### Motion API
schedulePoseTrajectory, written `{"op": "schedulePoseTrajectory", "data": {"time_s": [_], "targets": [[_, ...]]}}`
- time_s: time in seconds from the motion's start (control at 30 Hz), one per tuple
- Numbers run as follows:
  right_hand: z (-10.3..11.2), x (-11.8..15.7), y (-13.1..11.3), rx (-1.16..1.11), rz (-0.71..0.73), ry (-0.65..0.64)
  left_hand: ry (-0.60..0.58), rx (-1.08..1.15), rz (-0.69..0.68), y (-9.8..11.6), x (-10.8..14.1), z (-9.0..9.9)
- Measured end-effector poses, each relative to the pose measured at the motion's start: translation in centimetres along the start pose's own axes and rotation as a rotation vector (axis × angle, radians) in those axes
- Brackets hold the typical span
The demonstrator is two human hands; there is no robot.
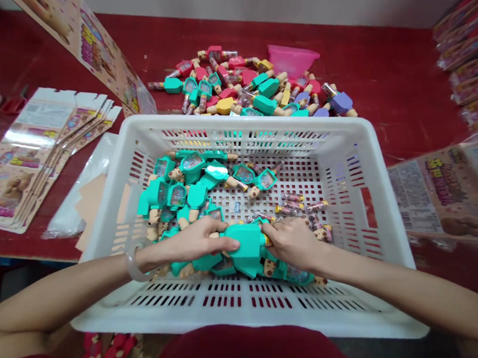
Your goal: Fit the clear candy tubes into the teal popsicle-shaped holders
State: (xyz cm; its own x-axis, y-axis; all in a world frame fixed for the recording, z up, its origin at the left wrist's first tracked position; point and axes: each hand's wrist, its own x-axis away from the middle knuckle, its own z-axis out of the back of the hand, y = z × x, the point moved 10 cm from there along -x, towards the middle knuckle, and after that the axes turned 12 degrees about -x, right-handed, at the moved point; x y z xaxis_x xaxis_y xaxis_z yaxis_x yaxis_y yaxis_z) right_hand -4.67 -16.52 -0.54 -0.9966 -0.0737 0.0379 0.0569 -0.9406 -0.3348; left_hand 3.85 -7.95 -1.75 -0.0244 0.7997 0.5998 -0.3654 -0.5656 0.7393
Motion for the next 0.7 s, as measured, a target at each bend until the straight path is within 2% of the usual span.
{"op": "schedulePoseTrajectory", "data": {"time_s": [0.1,0.23,0.4,0.47,0.57,0.7], "targets": [[-0.3,0.2,-0.1,-0.019,-0.05,-0.052,-0.018,0.069,0.032,-0.3,0.2,-0.3],[-0.6,0.5,-0.4,-0.011,-0.086,-0.112,-0.053,0.112,0.009,-0.4,0.3,-1.5],[-1.7,0.6,0.6,0.043,-0.178,-0.193,0.024,0.118,-0.006,-0.3,0.2,-2.0],[-2.5,0.7,0.7,0.012,-0.148,-0.21,-0.018,0.131,0.005,-0.4,0.1,-2.3],[-2.6,0.7,0.1,-0.035,-0.042,-0.137,-0.125,0.159,0.004,-0.6,-0.1,-2.4],[-0.5,0.9,-0.7,-0.039,0.059,0.047,-0.249,0.412,-0.008,-0.9,-0.3,-2.9]]}}
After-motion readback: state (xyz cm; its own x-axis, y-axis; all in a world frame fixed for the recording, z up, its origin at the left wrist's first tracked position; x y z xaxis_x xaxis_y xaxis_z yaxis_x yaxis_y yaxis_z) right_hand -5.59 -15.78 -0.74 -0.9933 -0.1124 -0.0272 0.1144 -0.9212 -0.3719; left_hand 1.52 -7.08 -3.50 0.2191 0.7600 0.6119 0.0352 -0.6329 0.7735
